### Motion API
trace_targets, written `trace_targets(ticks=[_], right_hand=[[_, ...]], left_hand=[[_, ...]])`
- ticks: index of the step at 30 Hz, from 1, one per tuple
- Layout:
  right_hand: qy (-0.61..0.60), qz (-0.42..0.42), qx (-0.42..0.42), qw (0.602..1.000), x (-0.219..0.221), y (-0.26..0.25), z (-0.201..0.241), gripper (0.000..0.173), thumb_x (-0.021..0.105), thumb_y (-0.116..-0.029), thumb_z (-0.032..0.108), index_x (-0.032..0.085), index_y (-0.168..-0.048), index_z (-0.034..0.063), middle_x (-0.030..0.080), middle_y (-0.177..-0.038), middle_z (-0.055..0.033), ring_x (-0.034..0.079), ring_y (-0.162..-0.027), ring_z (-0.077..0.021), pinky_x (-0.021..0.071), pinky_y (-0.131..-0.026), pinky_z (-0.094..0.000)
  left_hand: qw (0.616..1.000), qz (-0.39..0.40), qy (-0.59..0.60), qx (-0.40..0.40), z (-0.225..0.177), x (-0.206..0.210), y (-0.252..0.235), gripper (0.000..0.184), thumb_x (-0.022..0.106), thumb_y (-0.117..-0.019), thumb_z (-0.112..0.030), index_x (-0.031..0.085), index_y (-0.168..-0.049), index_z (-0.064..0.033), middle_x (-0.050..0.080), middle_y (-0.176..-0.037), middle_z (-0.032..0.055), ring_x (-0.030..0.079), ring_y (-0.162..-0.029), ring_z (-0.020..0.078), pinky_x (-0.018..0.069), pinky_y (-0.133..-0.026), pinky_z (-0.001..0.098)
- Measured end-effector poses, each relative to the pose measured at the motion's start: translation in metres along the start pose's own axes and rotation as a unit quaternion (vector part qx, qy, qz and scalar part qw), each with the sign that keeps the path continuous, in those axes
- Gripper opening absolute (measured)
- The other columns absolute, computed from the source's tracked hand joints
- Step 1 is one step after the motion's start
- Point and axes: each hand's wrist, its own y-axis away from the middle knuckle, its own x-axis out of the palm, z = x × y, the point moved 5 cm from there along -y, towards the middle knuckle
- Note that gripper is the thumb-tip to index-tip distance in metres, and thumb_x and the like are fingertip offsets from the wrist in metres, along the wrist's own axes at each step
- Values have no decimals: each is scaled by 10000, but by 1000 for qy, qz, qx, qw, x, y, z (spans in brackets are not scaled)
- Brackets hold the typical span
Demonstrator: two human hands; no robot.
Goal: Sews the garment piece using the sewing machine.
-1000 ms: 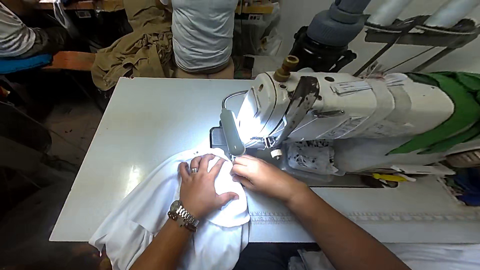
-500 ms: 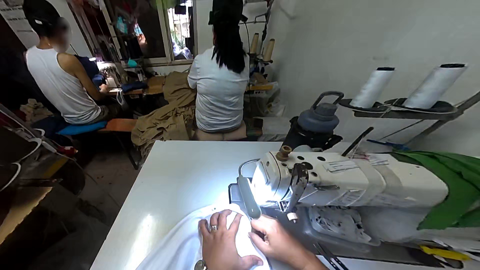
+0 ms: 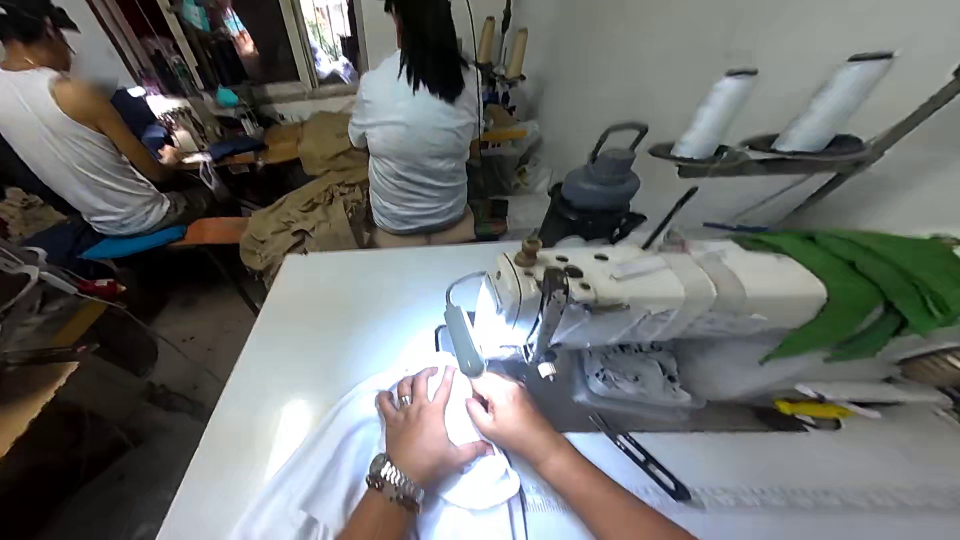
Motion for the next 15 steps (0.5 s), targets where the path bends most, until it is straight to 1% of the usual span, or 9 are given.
trace_targets(ticks=[1, 3, 5, 6, 7, 9, 13, 15], right_hand=[[0, 1, 14, 1000, 1, 1, -2, 171, 656, -847, 109, 659, -708, 10, 621, -694, -101, 654, -669, -246, 554, -621, -428], [3, -10, 23, 1000, 1, 2, -6, 190, 675, -845, 90, 618, -674, 29, 611, -694, -86, 628, -624, -223, 539, -561, -408], [-13, -34, 28, 999, 5, 4, -15, 211, 651, -863, 112, 584, -669, 61, 592, -689, -65, 592, -592, -188, 513, -528, -369], [-36, -51, 31, 998, 7, 2, -20, 206, 631, -864, 111, 568, -674, 62, 573, -675, -63, 571, -582, -175, 492, -523, -345], [-62, -57, 37, 996, 4, -1, -16, 197, 626, -855, 76, 564, -674, 28, 558, -660, -87, 558, -579, -185, 472, -530, -337], [-76, -47, 54, 995, -1, -7, -7, 181, 621, -858, 30, 576, -691, -22, 560, -672, -124, 561, -596, -203, 475, -554, -343], [-61, -50, 74, 994, -1, -7, -7, 195, 623, -871, 47, 563, -693, -5, 563, -686, -117, 545, -587, -189, 463, -546, -333], [-71, -49, 89, 992, -1, -7, -9, 193, 639, -883, 65, 580, -712, -2, 568, -696, -111, 538, -590, -175, 463, -551, -328]], left_hand=[[1000, -14, 0, 4, 2, 3, 0, 1129, 648, -684, -856, 252, -1630, -384, 324, -1647, 18, 308, -1485, 305, 160, -1141, 681], [999, -48, 3, 16, 3, 6, 0, 1152, 655, -672, -867, 263, -1631, -364, 346, -1633, 35, 350, -1451, 326, 215, -1100, 696], [998, -67, 10, 20, 3, 4, 0, 1172, 695, -657, -840, 273, -1632, -345, 362, -1619, 50, 371, -1427, 349, 229, -1089, 709], [997, -73, 8, 20, 3, 4, 0, 1185, 701, -649, -841, 269, -1634, -342, 361, -1620, 46, 374, -1425, 349, 227, -1090, 709], [996, -83, 10, 24, 4, 5, 0, 1194, 706, -640, -838, 277, -1633, -333, 372, -1613, 55, 380, -1421, 355, 226, -1085, 714], [994, -101, 11, 30, 5, 7, -1, 1195, 710, -629, -836, 291, -1628, -332, 389, -1601, 55, 389, -1417, 348, 233, -1081, 708], [994, -106, 12, 35, 7, 9, -2, 1184, 691, -633, -851, 282, -1627, -354, 380, -1606, 50, 380, -1427, 338, 233, -1083, 701], [993, -111, 18, 37, 8, 10, -2, 1175, 682, -634, -861, 301, -1621, -350, 390, -1600, 51, 384, -1424, 341, 235, -1088, 704]])
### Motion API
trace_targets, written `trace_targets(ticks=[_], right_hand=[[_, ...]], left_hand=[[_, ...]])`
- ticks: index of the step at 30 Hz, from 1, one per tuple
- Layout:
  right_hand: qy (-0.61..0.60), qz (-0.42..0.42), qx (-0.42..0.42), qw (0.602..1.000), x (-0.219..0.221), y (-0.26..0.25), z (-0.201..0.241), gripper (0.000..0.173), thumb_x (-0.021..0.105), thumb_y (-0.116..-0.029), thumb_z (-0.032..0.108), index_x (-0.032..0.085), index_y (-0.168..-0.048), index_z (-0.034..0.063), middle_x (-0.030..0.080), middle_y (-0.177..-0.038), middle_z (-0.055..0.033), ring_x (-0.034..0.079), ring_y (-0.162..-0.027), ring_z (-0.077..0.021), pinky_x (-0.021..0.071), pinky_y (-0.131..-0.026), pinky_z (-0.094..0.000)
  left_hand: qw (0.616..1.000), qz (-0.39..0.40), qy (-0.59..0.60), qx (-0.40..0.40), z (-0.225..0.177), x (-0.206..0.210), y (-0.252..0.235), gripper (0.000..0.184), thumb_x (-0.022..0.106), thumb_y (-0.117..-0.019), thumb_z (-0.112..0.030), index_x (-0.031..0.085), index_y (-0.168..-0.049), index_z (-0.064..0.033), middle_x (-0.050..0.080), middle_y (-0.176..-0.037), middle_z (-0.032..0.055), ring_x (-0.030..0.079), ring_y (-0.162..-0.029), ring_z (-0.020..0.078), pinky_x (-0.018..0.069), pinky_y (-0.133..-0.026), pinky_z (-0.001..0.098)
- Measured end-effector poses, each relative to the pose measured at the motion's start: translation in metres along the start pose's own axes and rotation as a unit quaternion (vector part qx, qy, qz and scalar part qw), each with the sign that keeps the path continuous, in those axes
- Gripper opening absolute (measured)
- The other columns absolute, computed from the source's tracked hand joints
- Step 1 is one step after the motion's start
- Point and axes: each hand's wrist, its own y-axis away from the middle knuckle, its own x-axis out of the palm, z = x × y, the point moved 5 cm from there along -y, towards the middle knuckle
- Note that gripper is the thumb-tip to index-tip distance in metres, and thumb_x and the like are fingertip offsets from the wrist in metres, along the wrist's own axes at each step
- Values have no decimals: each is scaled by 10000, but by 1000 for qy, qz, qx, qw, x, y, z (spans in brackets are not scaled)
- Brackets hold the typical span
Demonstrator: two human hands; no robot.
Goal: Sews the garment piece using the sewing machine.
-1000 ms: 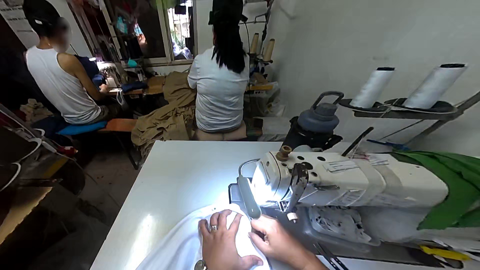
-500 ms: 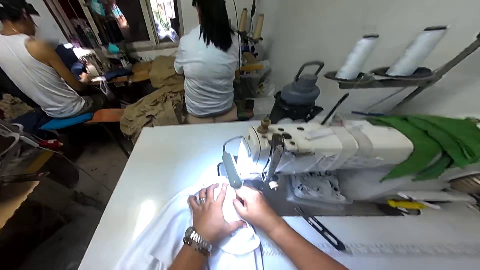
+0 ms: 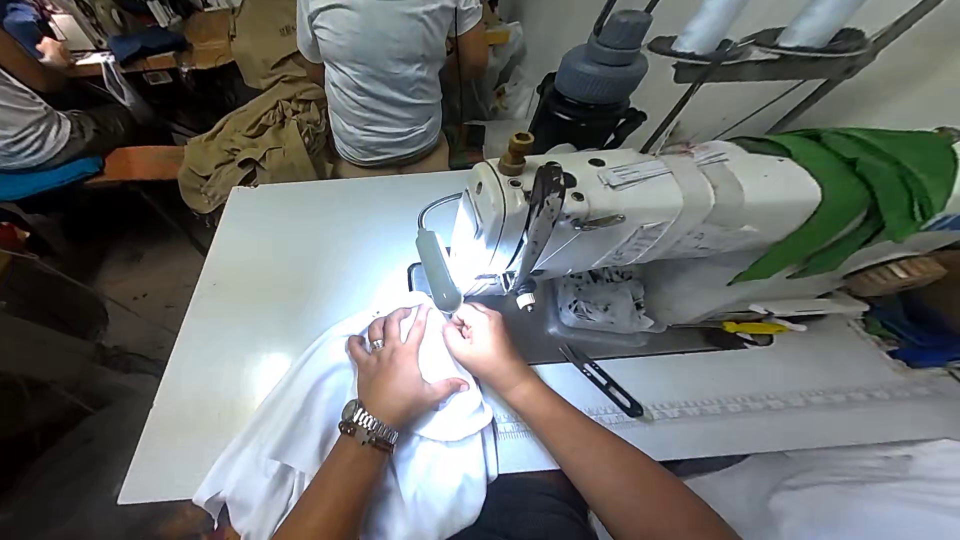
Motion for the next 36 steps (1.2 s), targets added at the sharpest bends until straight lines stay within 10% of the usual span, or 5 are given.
trace_targets(ticks=[10, 18, 36], right_hand=[[-305, 173, 54, 935, -9, 4, -11, 126, 576, -958, 53, 657, -860, 53, 675, -834, -11, 599, -683, -49, 500, -620, -204], [-469, 239, 219, 822, -7, 1, -14, 206, 503, -1036, 70, 639, -887, 29, 634, -637, -26, 501, -441, -26, 416, -423, -170], [-500, 106, 299, 806, 3, 7, -10, 211, 490, -1060, 75, 534, -853, 68, 478, -617, 29, 390, -428, -15, 354, -395, -159]], left_hand=[[1000, -13, -21, 18, 1, 1, 2, 1057, 624, -642, -901, 461, -1540, -367, 448, -1560, 2, 408, -1415, 303, 244, -1103, 685], [999, -1, -39, 31, 0, 1, 2, 1063, 588, -653, -920, 449, -1550, -367, 442, -1557, 14, 412, -1399, 314, 230, -1092, 704], [998, 3, -52, 34, -4, -4, 3, 1071, 620, -652, -887, 454, -1556, -336, 422, -1573, 93, 381, -1407, 394, 243, -1057, 716]])
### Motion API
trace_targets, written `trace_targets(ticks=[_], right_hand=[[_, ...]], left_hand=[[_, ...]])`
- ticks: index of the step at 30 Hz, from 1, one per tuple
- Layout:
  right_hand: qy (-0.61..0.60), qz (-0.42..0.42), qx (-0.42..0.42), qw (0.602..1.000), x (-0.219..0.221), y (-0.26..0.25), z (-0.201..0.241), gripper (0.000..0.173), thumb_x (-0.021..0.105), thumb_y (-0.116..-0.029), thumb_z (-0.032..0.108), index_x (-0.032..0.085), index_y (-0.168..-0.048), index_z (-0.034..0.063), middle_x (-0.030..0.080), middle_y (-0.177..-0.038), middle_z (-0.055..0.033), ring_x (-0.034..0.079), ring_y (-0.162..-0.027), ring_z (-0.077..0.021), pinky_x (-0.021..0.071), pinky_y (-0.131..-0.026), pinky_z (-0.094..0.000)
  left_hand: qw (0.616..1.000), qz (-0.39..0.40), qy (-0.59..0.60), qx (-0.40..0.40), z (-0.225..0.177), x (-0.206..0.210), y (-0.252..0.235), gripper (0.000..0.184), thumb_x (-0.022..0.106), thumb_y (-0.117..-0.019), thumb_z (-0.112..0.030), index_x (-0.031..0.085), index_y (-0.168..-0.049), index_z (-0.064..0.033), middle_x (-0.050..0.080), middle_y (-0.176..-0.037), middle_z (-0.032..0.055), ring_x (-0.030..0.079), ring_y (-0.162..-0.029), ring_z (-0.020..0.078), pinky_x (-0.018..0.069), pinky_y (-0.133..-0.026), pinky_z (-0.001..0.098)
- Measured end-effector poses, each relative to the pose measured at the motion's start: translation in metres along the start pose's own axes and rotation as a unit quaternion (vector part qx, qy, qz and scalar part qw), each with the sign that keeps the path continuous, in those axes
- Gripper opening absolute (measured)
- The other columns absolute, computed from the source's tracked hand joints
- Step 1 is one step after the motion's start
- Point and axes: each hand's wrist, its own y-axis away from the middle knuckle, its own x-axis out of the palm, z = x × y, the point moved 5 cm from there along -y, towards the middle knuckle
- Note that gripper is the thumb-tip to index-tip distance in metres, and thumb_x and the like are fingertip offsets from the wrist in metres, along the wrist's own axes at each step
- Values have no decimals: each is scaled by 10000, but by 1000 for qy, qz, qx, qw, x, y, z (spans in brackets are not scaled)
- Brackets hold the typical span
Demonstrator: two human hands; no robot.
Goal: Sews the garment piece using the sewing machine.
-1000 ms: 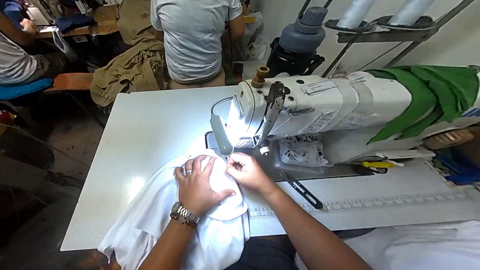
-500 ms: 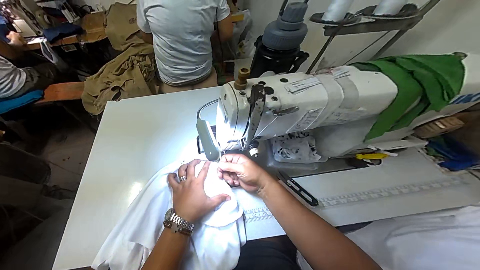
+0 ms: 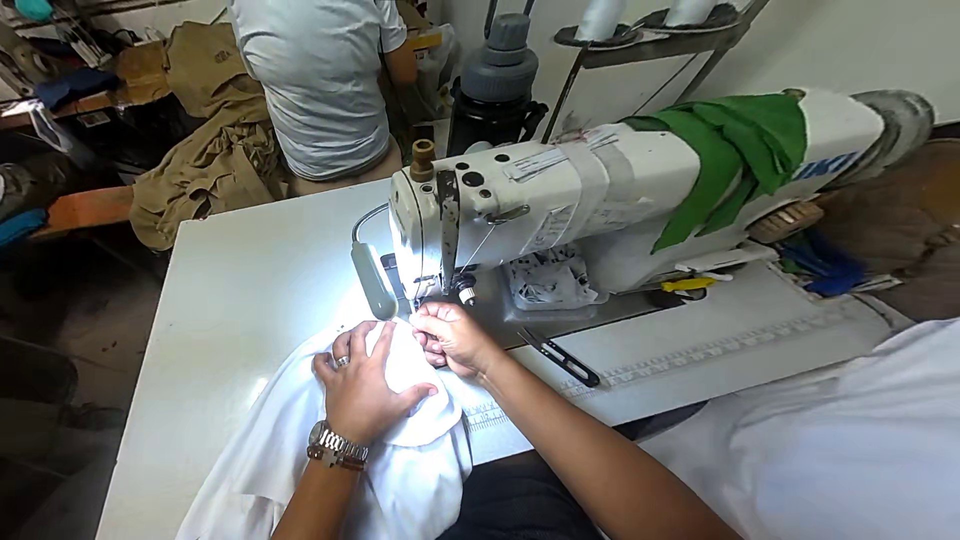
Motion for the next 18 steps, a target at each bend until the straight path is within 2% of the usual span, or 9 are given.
trace_targets(ticks=[2, 5, 8, 10, 11, 13, 15, 16, 18], right_hand=[[19, 6, 12, 1000, 0, 0, 3, 197, 492, -1065, 79, 543, -876, 54, 510, -629, 15, 424, -434, -21, 382, -403, -163], [69, 37, 8, 997, -1, 1, 7, 176, 510, -1050, 70, 573, -890, 32, 594, -666, -16, 470, -437, -34, 403, -405, -173], [122, 58, -12, 991, 1, 4, 10, 177, 526, -1045, 73, 569, -878, 34, 507, -546, 9, 453, -406, -40, 386, -393, -182], [178, 60, -43, 981, 3, 6, 14, 173, 544, -1038, 57, 567, -874, 10, 497, -554, 2, 449, -412, -40, 387, -406, -186], [218, 59, -76, 971, 4, 6, 16, 157, 562, -1020, 40, 582, -873, -11, 512, -608, -10, 464, -449, -39, 408, -439, -188], [310, 48, -162, 936, 5, 8, 22, 157, 610, -980, 30, 632, -845, -47, 559, -806, -67, 538, -646, -67, 476, -596, -198], [366, 20, -231, 901, 8, 12, 27, 165, 636, -961, 24, 660, -825, -67, 615, -923, -145, 588, -865, -168, 489, -789, -293], [380, 5, -262, 887, 8, 15, 28, 155, 636, -954, 28, 673, -834, -63, 640, -972, -169, 609, -938, -206, 500, -846, -328], [410, -33, -311, 857, 3, 27, 33, 123, 630, -952, 38, 715, -933, -50, 678, -1010, -181, 649, -921, -237, 539, -834, -354]], left_hand=[[999, -31, 17, 13, 1, 2, 0, 1036, 644, -642, -871, 521, -1512, -323, 465, -1537, 79, 414, -1379, 376, 261, -1055, 697], [989, -117, 77, 47, 4, 1, 3, 837, 714, -644, -785, 685, -1325, -299, 601, -1349, 32, 501, -1274, 327, 284, -1027, 687], [980, -143, 114, 76, 3, -2, 0, 470, 690, -844, -590, 749, -1185, -272, 676, -1128, -11, 581, -1135, 275, 278, -1016, 703], [983, -118, 128, 63, 1, -6, -6, 345, 695, -906, -460, 757, -1159, -234, 697, -1050, -15, 612, -1079, 258, 269, -1022, 710], [984, -108, 135, 50, -1, -8, -10, 321, 729, -890, -427, 766, -1130, -217, 717, -1020, -18, 632, -1060, 248, 264, -1033, 714], [984, -92, 149, 32, -6, -11, -18, 248, 773, -861, -345, 773, -1057, -192, 733, -960, -23, 657, -1004, 224, 283, -1029, 690], [984, -77, 159, 19, -12, -15, -22, 135, 744, -886, -269, 775, -989, -187, 741, -918, -26, 656, -985, 215, 292, -1028, 656], [985, -75, 156, 19, -14, -16, -24, 91, 730, -897, -258, 769, -940, -187, 735, -888, -26, 654, -959, 211, 307, -1012, 640], [986, -57, 156, 18, -13, -15, -26, 94, 735, -923, -288, 757, -899, -201, 721, -842, -43, 653, -905, 184, 329, -973, 609]])
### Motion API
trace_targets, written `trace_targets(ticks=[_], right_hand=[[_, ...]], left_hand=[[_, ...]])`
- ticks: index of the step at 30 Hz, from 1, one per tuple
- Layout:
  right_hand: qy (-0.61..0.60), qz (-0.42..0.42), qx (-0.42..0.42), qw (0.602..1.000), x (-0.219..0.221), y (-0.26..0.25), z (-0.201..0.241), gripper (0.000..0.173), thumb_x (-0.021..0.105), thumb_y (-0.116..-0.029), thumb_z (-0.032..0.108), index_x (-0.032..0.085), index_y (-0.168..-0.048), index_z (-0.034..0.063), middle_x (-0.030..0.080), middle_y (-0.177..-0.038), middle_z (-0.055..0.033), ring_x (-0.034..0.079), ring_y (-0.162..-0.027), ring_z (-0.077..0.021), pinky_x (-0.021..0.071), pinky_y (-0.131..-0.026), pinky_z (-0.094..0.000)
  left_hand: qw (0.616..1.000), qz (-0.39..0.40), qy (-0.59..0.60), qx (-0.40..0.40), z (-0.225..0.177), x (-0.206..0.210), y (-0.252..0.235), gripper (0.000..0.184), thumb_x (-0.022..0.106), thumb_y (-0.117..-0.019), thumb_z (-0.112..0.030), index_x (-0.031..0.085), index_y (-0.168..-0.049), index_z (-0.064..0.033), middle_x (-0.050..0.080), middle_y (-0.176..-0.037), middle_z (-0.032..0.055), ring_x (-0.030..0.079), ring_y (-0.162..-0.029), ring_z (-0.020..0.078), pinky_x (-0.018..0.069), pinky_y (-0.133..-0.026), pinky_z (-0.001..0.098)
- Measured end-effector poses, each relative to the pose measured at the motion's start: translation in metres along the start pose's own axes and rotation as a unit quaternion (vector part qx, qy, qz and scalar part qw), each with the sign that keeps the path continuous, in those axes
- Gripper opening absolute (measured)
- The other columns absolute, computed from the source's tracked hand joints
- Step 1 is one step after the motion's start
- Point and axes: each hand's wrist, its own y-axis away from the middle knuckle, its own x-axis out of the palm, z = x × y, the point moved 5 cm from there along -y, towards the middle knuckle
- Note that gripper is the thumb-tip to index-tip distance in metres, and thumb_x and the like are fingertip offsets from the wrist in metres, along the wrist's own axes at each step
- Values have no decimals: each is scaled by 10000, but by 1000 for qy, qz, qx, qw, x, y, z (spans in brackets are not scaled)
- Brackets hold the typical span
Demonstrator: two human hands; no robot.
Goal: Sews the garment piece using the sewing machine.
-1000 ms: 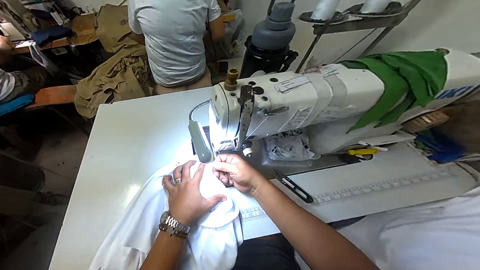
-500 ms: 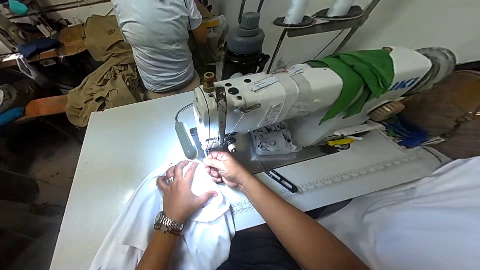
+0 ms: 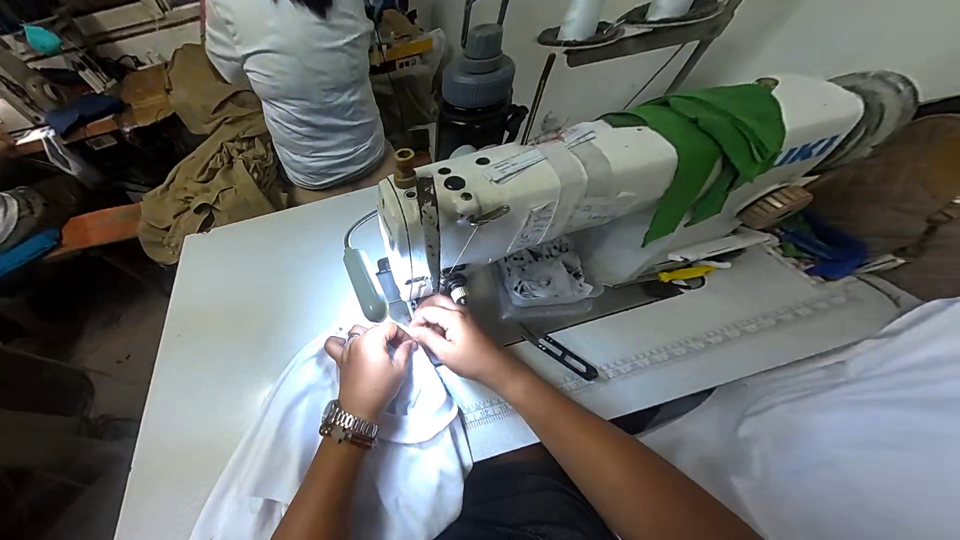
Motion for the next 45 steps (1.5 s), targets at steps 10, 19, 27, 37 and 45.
trace_targets(ticks=[10, 19, 27, 37, 45], right_hand=[[416, 57, 161, 893, -99, 93, -30, 263, 731, -930, 49, 701, -1153, -87, 651, -1063, -286, 631, -1061, -486, 539, -897, -603], [251, 57, 45, 965, -71, 50, 5, 233, 523, -1019, 29, 727, -1131, 24, 703, -1015, -165, 707, -879, -323, 590, -772, -514], [158, 240, 185, 940, -19, 4, 16, 279, 592, -1048, 257, 666, -1224, 53, 702, -1026, -130, 685, -941, -254, 544, -854, -455], [202, 251, 77, 944, 2, -5, -25, 201, 632, -999, 320, 727, -916, 164, 671, -767, 11, 656, -740, -135, 544, -676, -404], [198, 304, 134, 922, 0, -14, 4, 238, 571, -1049, 257, 746, -1014, 100, 711, -895, -68, 682, -876, -219, 531, -800, -456]], left_hand=[[972, 93, 198, -84, 18, -14, -4, 93, 673, -997, -190, 694, -993, -99, 736, -831, -26, 664, -768, 82, 458, -903, 470], [968, 93, 218, -82, 19, -16, -5, 95, 643, -1016, -193, 663, -1000, -101, 730, -795, -31, 644, -715, 68, 462, -829, 428], [959, 115, 242, -90, 10, -22, -5, 99, 642, -1011, -137, 631, -953, -58, 690, -771, 13, 610, -662, 74, 494, -713, 294], [959, 98, 264, -39, 39, 6, -17, 115, 672, -997, -187, 661, -987, -74, 701, -784, 15, 643, -674, 85, 538, -668, 296], [951, 111, 284, -45, 46, 13, -22, 119, 682, -988, -178, 655, -1042, -76, 710, -792, 9, 669, -703, 77, 559, -707, 283]])
